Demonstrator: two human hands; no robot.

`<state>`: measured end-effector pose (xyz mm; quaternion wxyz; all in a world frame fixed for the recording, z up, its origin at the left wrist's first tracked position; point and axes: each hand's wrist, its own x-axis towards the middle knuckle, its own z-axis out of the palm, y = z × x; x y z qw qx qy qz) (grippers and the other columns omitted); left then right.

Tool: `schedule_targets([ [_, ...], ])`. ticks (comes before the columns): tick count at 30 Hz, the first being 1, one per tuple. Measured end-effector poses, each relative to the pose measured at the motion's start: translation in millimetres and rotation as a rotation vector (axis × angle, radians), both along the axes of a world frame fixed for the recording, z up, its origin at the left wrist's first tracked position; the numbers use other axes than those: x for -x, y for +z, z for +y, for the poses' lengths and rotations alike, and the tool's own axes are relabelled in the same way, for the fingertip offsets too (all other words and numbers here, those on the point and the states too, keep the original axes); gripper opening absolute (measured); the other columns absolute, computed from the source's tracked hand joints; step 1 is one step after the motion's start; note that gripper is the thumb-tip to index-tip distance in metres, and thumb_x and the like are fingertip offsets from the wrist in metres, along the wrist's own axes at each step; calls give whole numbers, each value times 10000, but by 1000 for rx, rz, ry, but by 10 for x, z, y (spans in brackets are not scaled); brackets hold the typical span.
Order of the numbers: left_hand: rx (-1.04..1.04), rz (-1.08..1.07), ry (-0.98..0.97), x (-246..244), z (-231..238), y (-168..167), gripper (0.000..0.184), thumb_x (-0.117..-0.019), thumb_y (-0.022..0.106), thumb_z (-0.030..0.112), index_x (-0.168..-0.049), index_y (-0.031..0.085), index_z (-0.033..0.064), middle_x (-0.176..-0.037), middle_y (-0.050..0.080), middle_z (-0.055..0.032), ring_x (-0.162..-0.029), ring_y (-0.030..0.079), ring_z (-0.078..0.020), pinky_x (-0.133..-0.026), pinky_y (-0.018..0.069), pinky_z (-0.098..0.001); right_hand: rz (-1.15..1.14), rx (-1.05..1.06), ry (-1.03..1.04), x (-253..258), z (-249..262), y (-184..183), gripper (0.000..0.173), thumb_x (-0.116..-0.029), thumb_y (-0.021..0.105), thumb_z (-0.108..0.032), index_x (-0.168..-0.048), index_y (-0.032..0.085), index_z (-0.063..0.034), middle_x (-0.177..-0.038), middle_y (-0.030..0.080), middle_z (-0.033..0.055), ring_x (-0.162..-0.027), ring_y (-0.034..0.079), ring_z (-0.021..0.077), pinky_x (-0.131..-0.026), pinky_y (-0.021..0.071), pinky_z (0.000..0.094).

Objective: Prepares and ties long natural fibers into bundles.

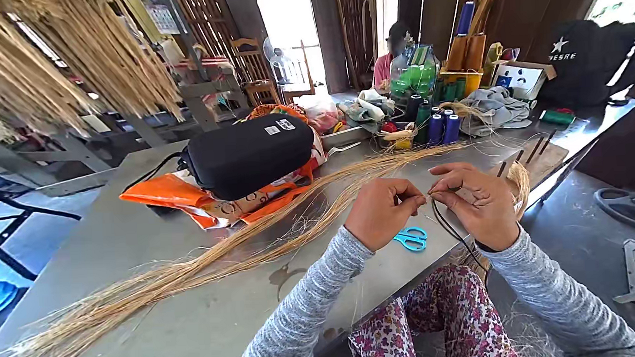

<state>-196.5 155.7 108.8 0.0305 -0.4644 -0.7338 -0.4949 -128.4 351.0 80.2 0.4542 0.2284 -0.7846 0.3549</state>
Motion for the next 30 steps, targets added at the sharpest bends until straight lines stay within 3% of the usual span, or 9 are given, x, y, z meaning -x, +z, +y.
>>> schedule_targets([
  [6, -145, -202, -53, 207, -86, 30, 26, -930, 700, -13, -935, 720, 2, -725, 716, -15, -614, 637, -12, -599, 527, -163, 137, -120, -55, 208, -24, 82, 100, -957, 664, -98, -908, 704, -22, -1005, 732, 98, -1124, 668, 195, -1007, 533, 319],
  [9, -179, -263, -53, 298, -130, 30, 48, -925, 699, -30, -927, 731, 6, -735, 726, -13, -613, 633, -6, -581, 515, -158, 172, -57, -22, 319, -10, 71, 95, -975, 654, -87, -933, 682, -7, -1084, 711, 122, -1114, 676, 166, -970, 562, 291],
  [13, -126, -233, -27, 358, -167, 34, 49, -897, 735, -24, -895, 756, 21, -735, 727, 3, -620, 624, 5, -587, 505, -156, 182, 45, 4, 439, -17, 16, 67, -976, 643, -72, -953, 678, -19, -1078, 708, 92, -1102, 678, 142, -966, 565, 297],
  [18, -139, -191, -192, 422, -231, 50, 111, -883, 713, -66, -939, 768, 12, -840, 750, -3, -725, 668, -4, -683, 561, -165, -19, 407, 220, 485, -136, -84, 139, -989, 603, -48, -995, 688, -158, -978, 736, -55, -891, 715, 69, -835, 612, 268],
  [22, -123, -135, -250, 437, -214, 10, 102, -881, 717, -53, -934, 768, 18, -868, 730, 11, -741, 650, 2, -705, 560, -164, -184, 642, 397, 502, -221, -146, 185, -1005, 562, -78, -962, 705, -187, -904, 739, -29, -879, 715, 98, -849, 601, 299],
  [26, -129, -50, -258, 434, -192, -10, 78, -882, 726, -40, -933, 763, 5, -864, 713, -2, -743, 639, 8, -706, 553, -154, -350, 898, 584, 464, -355, -119, 248, -1018, 511, -94, -894, 716, -158, -820, 726, 5, -790, 707, 95, -779, 599, 285],
  [30, -128, -50, -149, 378, -164, -3, 101, -853, 771, -18, -947, 761, 15, -797, 713, 17, -617, 567, 28, -587, 488, -139, -509, 1082, 659, 442, -452, -76, 291, -1021, 473, -80, -844, 699, -127, -790, 699, 22, -768, 693, 118, -782, 602, 323],
])
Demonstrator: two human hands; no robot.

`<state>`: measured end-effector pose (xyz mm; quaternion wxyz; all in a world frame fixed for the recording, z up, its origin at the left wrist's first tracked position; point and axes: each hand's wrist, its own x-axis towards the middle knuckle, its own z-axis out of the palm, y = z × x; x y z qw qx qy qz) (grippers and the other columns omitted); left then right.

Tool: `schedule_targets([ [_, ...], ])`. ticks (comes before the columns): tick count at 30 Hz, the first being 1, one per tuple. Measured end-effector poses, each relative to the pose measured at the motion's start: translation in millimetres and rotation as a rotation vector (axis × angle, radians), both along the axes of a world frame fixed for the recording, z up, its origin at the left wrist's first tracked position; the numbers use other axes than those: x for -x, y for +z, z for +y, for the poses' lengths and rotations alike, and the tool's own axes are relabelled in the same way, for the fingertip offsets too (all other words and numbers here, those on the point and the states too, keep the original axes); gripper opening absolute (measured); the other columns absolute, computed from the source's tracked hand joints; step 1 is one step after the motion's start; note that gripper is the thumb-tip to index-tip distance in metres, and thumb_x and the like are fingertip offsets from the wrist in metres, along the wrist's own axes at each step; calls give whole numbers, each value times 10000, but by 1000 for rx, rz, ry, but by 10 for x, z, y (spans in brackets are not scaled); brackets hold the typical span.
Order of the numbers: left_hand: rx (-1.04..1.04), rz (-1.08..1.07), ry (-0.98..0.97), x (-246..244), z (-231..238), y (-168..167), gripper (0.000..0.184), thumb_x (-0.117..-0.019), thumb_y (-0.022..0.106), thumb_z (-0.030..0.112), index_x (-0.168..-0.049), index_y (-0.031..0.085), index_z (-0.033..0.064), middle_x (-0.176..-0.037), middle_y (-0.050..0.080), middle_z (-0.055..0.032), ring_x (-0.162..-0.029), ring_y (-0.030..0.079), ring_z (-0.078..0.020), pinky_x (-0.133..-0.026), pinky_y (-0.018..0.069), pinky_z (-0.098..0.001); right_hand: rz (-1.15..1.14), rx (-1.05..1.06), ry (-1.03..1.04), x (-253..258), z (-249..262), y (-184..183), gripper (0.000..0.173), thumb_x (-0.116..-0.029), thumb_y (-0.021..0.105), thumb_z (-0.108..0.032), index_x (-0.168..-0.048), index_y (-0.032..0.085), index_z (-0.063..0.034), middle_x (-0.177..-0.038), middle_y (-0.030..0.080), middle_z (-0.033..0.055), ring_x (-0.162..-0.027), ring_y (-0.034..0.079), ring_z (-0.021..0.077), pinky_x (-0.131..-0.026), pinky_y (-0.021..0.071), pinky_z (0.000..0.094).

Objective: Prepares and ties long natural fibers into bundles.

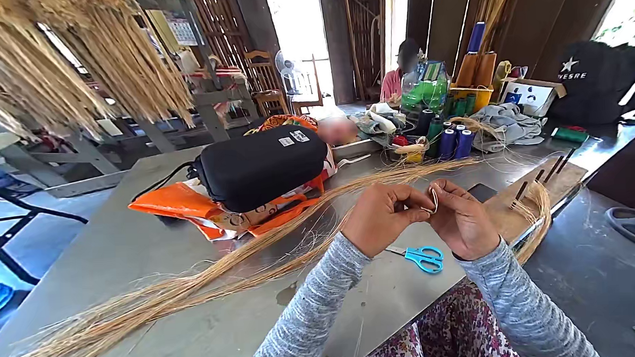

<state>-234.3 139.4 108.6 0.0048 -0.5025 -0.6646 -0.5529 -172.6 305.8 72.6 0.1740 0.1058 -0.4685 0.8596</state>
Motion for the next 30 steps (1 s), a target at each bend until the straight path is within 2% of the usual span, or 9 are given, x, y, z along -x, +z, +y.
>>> schedule_targets([
  [4, -84, -100, 41, -29, 27, 6, 255, -815, 783, -78, -1024, 668, 11, -763, 694, 1, -602, 608, -14, -591, 536, -166, -104, 9, 13, 2, -45, 33, 320, -1028, 418, -59, -829, 666, -93, -797, 701, 50, -776, 702, 154, -791, 611, 361],
  [8, -140, -86, 79, -24, 35, -1, 358, -806, 789, -76, -1136, 679, 8, -724, 673, 13, -541, 535, -5, -505, 452, -149, -101, -24, 2, -1, -58, 34, 308, -1024, 434, -49, -830, 671, -82, -791, 710, 55, -761, 714, 158, -779, 619, 354],
  [16, -130, -31, 189, -25, 49, -20, 174, -844, 788, -36, -1009, 774, 16, -777, 724, -19, -590, 597, -3, -558, 510, -161, -57, -140, -111, -3, -106, 39, 264, -981, 474, -8, -831, 679, -79, -772, 720, 48, -721, 714, 137, -760, 624, 329],
  [20, -193, 14, 175, 24, 54, -60, 120, -849, 785, -31, -960, 782, 13, -825, 722, -31, -650, 629, -16, -608, 543, -165, -58, -153, -117, -4, -107, 45, 257, -985, 485, -14, -822, 674, -78, -729, 701, 40, -686, 701, 130, -751, 622, 328],
  [26, -191, -46, 186, 57, 77, -102, 71, -855, 785, -22, -913, 753, 4, -831, 723, -35, -640, 625, -32, -600, 546, -187, -78, -195, -117, 2, -96, 43, 239, -981, 497, -7, -828, 671, -67, -709, 686, 32, -670, 686, 124, -744, 617, 323],
  [30, -171, -139, 206, 55, 112, -130, 58, -864, 777, -20, -905, 743, 4, -807, 714, -24, -591, 577, -27, -553, 499, -181, -81, -244, -126, 7, -71, 33, 245, -982, 492, -4, -832, 676, -67, -718, 692, 26, -676, 689, 116, -746, 617, 311],
])
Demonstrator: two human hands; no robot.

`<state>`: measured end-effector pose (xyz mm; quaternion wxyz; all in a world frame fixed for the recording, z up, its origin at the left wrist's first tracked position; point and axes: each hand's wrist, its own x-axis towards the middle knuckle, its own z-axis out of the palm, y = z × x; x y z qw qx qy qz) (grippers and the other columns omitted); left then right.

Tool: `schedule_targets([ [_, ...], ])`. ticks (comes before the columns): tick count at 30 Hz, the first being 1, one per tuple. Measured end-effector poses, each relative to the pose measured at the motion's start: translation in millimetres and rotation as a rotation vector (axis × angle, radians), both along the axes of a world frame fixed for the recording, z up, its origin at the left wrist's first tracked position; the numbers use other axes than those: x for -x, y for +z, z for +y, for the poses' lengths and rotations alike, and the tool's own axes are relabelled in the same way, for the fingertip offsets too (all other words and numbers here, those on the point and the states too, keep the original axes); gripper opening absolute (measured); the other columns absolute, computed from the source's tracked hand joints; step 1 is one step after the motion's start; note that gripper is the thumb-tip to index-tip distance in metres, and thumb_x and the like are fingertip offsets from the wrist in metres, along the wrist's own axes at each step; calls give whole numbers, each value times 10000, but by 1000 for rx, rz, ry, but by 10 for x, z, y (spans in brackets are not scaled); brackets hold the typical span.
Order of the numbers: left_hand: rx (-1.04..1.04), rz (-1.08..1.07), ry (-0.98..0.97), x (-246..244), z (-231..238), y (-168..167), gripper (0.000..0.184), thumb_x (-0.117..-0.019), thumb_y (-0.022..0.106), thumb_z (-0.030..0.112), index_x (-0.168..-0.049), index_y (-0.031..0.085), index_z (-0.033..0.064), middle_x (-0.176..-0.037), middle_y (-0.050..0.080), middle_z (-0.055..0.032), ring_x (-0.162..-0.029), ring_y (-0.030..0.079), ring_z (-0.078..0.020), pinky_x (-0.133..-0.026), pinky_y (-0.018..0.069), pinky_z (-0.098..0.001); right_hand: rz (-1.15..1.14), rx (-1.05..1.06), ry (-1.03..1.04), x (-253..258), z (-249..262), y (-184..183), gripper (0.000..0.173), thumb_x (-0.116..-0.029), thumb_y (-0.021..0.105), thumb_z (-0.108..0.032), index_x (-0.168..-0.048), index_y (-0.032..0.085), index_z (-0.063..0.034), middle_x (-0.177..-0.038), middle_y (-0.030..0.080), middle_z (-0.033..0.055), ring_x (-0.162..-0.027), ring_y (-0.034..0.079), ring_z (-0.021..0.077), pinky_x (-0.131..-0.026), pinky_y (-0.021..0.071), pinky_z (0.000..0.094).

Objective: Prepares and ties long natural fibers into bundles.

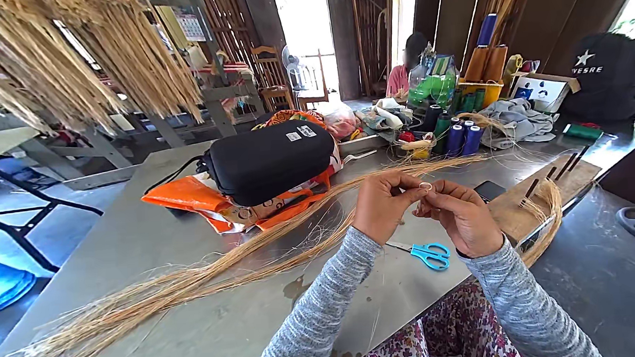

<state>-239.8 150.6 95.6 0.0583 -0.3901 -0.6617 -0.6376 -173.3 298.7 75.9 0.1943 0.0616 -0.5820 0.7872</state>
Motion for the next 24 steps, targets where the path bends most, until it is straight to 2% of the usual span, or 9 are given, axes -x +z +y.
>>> schedule_targets([
  [2, 2, -46, 16, -15, 14, -8, 60, -865, 776, -20, -907, 741, 6, -801, 708, -24, -596, 581, -26, -554, 498, -178, 8, -13, -10, 5, 8, -17, 246, -981, 496, -3, -834, 681, -69, -721, 694, 22, -680, 688, 112, -750, 616, 311],
  [8, -87, -320, 4, -73, 90, -45, 41, -897, 741, -19, -901, 728, 19, -765, 674, 2, -557, 504, 1, -493, 400, -153, 10, 44, -38, 21, -17, -71, 236, -987, 504, -1, -837, 675, -65, -699, 676, 26, -666, 680, 120, -753, 617, 329],
  [11, -104, -421, -16, -84, 93, -45, 54, -923, 714, -8, -888, 723, 31, -778, 676, 19, -636, 556, -5, -586, 459, -164, 0, 22, -15, 30, 19, -108, 194, -955, 525, -8, -863, 683, -70, -734, 698, 29, -688, 696, 121, -755, 620, 323],
  [14, -141, -552, -69, -66, 88, -46, 68, -946, 686, 0, -889, 709, 30, -811, 692, -4, -712, 623, -47, -695, 538, -212, -33, -49, 43, 27, 30, -137, 146, -911, 556, -22, -980, 683, -41, -810, 722, 44, -737, 708, 128, -755, 614, 307],
  [17, -148, -604, -96, -67, 97, -54, 78, -953, 671, -8, -888, 700, 24, -802, 686, -18, -712, 636, -62, -696, 553, -222, -40, -94, 96, 45, -29, -156, 188, -912, 621, -3, -1093, 665, -26, -843, 736, 36, -732, 707, 104, -741, 612, 270],
  [21, -141, -601, -122, -57, 76, -49, 92, -949, 670, -18, -883, 715, 27, -787, 696, -19, -700, 641, -56, -671, 549, -210, -2, -64, 88, 113, -64, -211, 155, -902, 640, 57, -956, 747, -42, -824, 747, 29, -748, 710, 90, -758, 611, 263],
  [24, -117, -579, -140, -15, 47, -51, 76, -942, 674, -26, -900, 722, 16, -793, 697, -22, -675, 631, -53, -641, 543, -200, -35, -25, 179, 144, 14, -221, 147, -927, 598, 18, -947, 736, -26, -860, 756, 62, -830, 735, 141, -834, 614, 316],
])
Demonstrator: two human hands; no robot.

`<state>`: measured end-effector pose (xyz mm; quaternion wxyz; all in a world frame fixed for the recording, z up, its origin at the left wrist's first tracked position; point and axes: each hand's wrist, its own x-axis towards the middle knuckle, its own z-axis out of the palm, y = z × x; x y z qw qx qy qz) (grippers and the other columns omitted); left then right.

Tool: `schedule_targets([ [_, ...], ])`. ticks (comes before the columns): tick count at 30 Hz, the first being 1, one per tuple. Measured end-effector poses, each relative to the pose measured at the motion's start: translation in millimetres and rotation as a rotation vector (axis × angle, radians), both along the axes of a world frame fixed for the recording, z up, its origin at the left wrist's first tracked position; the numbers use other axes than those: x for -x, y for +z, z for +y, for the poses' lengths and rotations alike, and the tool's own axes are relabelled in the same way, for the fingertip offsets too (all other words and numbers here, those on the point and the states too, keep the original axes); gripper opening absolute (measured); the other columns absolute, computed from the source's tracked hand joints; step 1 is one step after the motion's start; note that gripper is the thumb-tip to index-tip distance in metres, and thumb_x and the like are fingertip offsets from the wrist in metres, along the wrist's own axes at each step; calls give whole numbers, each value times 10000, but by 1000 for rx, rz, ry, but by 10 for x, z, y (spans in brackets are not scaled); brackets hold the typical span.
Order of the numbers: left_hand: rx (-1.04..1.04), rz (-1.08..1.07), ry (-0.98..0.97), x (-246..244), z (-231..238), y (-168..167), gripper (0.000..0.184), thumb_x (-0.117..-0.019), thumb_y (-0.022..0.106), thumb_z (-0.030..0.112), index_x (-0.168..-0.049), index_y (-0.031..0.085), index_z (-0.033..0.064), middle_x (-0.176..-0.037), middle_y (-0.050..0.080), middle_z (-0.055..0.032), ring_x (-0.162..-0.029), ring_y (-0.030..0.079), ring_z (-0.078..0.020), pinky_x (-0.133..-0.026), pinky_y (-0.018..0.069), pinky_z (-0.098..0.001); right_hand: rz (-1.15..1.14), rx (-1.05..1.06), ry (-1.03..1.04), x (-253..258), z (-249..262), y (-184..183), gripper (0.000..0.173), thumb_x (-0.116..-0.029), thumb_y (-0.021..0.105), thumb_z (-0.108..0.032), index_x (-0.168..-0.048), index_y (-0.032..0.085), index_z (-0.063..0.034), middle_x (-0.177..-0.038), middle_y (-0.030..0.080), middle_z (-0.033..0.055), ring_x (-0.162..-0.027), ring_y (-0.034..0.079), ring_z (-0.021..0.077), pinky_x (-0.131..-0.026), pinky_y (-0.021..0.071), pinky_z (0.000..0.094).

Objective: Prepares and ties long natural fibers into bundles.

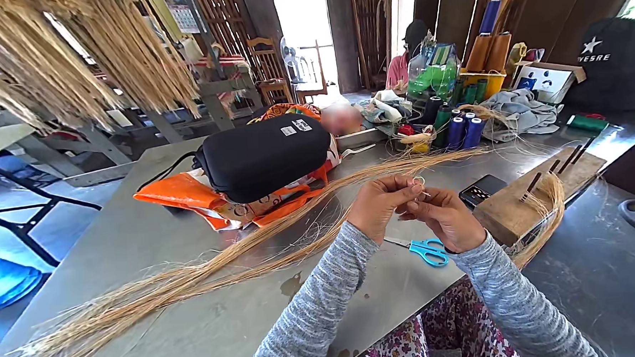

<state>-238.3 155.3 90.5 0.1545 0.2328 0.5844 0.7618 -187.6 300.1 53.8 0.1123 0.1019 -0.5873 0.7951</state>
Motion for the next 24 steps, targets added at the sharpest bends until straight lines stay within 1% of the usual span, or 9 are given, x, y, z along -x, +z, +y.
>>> schedule_targets([
  [2, 15, 9, -11, 21, -17, -3, 75, -948, 669, -17, -904, 717, 21, -804, 696, -19, -684, 633, -54, -651, 546, -203, -49, 79, 127, -1, 78, 14, 167, -974, 537, -15, -942, 701, -31, -835, 752, 87, -815, 748, 182, -850, 623, 364],
  [4, 56, 12, -7, 34, -28, 8, 87, -954, 671, 2, -891, 709, 48, -805, 681, 7, -690, 601, -39, -655, 513, -191, -107, 100, 234, -12, 159, 21, 220, -1008, 496, -55, -897, 684, -83, -728, 718, 32, -673, 714, 133, -738, 628, 333],
  [5, 77, 12, -13, 43, -35, 11, 95, -959, 664, 5, -888, 699, 58, -806, 673, 13, -682, 585, -32, -632, 488, -180, -128, 70, 248, -21, 187, 23, 252, -1021, 476, -67, -861, 666, -110, -668, 677, -15, -568, 646, 62, -609, 587, 243],
  [6, 95, 8, -31, 54, -46, 15, 104, -966, 651, 3, -889, 687, 63, -808, 668, 11, -673, 580, -30, -607, 473, -172, -136, 36, 239, -34, 207, 22, 256, -1025, 475, -70, -844, 650, -114, -633, 629, -45, -482, 534, -2, -485, 469, 159],
  [8, 154, -6, -91, 67, -86, 57, 114, -991, 609, 5, -913, 656, 74, -838, 662, 5, -689, 599, -37, -591, 483, -168, -96, -64, 126, -47, 250, 7, 212, -994, 532, -38, -850, 677, -94, -617, 584, -68, -438, 392, -53, -415, 304, 115],
  [10, 221, -40, -159, 68, -138, 126, 121, -1007, 579, 0, -935, 637, 78, -852, 669, -1, -723, 636, -55, -607, 512, -179, 26, -208, -36, -51, 296, -23, 153, -953, 602, -16, -872, 710, -87, -645, 624, -78, -468, 417, -67, -438, 322, 110],
  [12, 275, -66, -232, 83, -190, 187, 122, -1025, 544, -3, -962, 619, 69, -862, 708, -17, -752, 692, -69, -632, 552, -190, 181, -361, -183, -61, 343, -42, 108, -925, 659, -9, -898, 733, -82, -701, 669, -85, -546, 515, -62, -512, 420, 111],
  [16, 218, -126, -342, 93, -231, 225, 143, -1036, 485, -54, -972, 585, 26, -914, 764, -102, -838, 768, -188, -778, 633, -313, 409, -630, -411, -128, 367, -30, 52, -907, 693, -24, -931, 739, -17, -798, 708, -33, -650, 604, -36, -612, 524, 133],
  [24, 189, -68, -311, 108, -249, 193, 183, -983, 527, -115, -908, 616, 27, -773, 728, -49, -678, 724, -109, -667, 616, -237, 614, -952, -753, -188, 365, -99, 143, -939, 704, -139, -942, 799, -32, -778, 690, 39, -672, 603, 47, -617, 505, 193],
])
